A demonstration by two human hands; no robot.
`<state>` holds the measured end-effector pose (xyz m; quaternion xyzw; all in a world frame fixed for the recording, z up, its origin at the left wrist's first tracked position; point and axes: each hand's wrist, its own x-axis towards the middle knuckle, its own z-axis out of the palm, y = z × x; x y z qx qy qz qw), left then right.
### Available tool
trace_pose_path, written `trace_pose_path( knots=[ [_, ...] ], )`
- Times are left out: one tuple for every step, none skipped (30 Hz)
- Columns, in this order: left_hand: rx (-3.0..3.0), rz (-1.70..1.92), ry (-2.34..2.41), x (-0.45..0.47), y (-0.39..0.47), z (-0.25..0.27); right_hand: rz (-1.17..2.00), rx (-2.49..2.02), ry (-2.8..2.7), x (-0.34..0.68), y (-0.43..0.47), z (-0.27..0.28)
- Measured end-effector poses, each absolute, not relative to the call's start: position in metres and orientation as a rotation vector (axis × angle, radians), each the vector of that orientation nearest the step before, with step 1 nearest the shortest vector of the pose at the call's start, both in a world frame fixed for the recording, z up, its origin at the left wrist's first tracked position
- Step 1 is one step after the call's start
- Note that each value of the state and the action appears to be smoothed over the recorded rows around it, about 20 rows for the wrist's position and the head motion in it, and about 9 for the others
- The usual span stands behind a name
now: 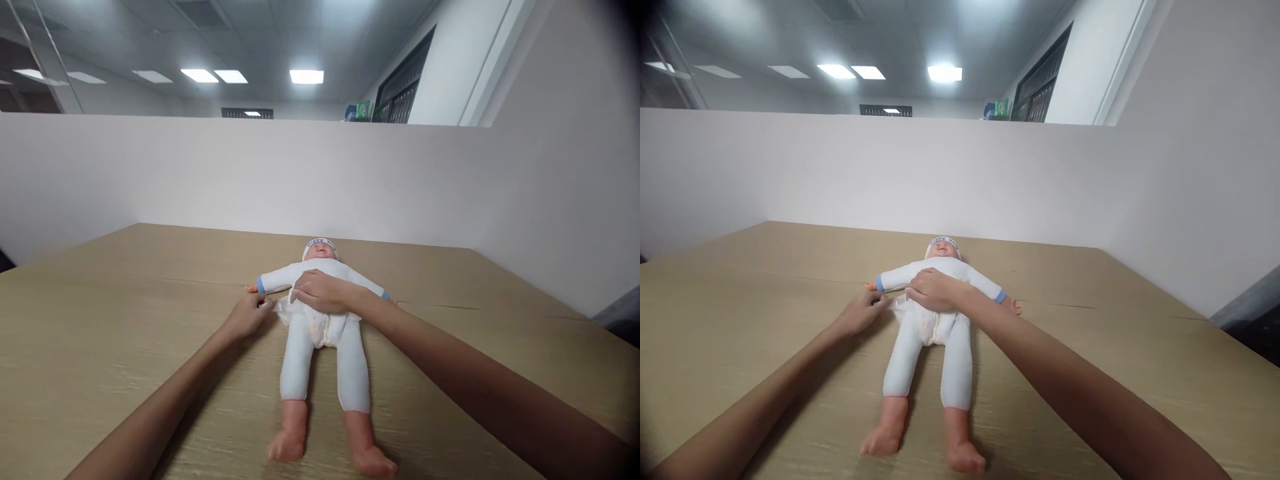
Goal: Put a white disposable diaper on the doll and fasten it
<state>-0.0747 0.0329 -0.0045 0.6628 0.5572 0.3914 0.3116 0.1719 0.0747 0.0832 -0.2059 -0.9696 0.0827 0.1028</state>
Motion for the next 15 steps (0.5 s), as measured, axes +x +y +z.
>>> trace_pose_path(
  knots=[
    [1.712,1.060,1.433,-0.071,0.034,0.000,0.260,-0.617,-2.851,0.171,0.077,0.080],
    [1.673,1.093,1.387,-0.067,0.035,0.004,0.268,-0.619,-2.834,0.171,0.078,0.078],
    [1.638,1.128,1.341,-0.063,0.037,0.008,0.265,-0.621,-2.816,0.170,0.078,0.076],
    [1.606,1.163,1.300,-0.058,0.039,0.012,0.254,-0.625,-2.800,0.170,0.077,0.075],
    [1.578,1.196,1.265,-0.052,0.041,0.014,0.239,-0.629,-2.774,0.171,0.076,0.073],
    [1.554,1.227,1.236,-0.046,0.044,0.017,0.229,-0.633,-2.725,0.171,0.074,0.072],
    [1.532,1.255,1.212,-0.040,0.046,0.018,0.223,-0.643,-2.645,0.172,0.072,0.071],
    [1.512,1.279,1.191,-0.034,0.049,0.019,0.221,-0.664,-2.536,0.172,0.070,0.070],
    [1.495,1.300,1.172,-0.028,0.052,0.020,0.227,-0.709,-2.394,0.173,0.069,0.068],
    [1.480,1.319,1.153,-0.022,0.055,0.021,0.239,-0.771,-2.241,0.174,0.069,0.067],
    [1.466,1.334,1.135,-0.016,0.057,0.022,0.255,-0.841,-2.103,0.175,0.069,0.065],
    [1.456,1.345,1.116,-0.009,0.059,0.022,0.276,-0.910,-1.998,0.176,0.070,0.063],
    [1.448,1.352,1.097,-0.002,0.061,0.023,0.303,-0.969,-1.934,0.177,0.071,0.061],
    [1.445,1.356,1.075,0.005,0.062,0.023,0.332,-1.012,-1.909,0.178,0.072,0.059],
    [1.446,1.360,1.054,0.011,0.062,0.022,0.362,-1.038,-1.917,0.179,0.073,0.058]
  ],
)
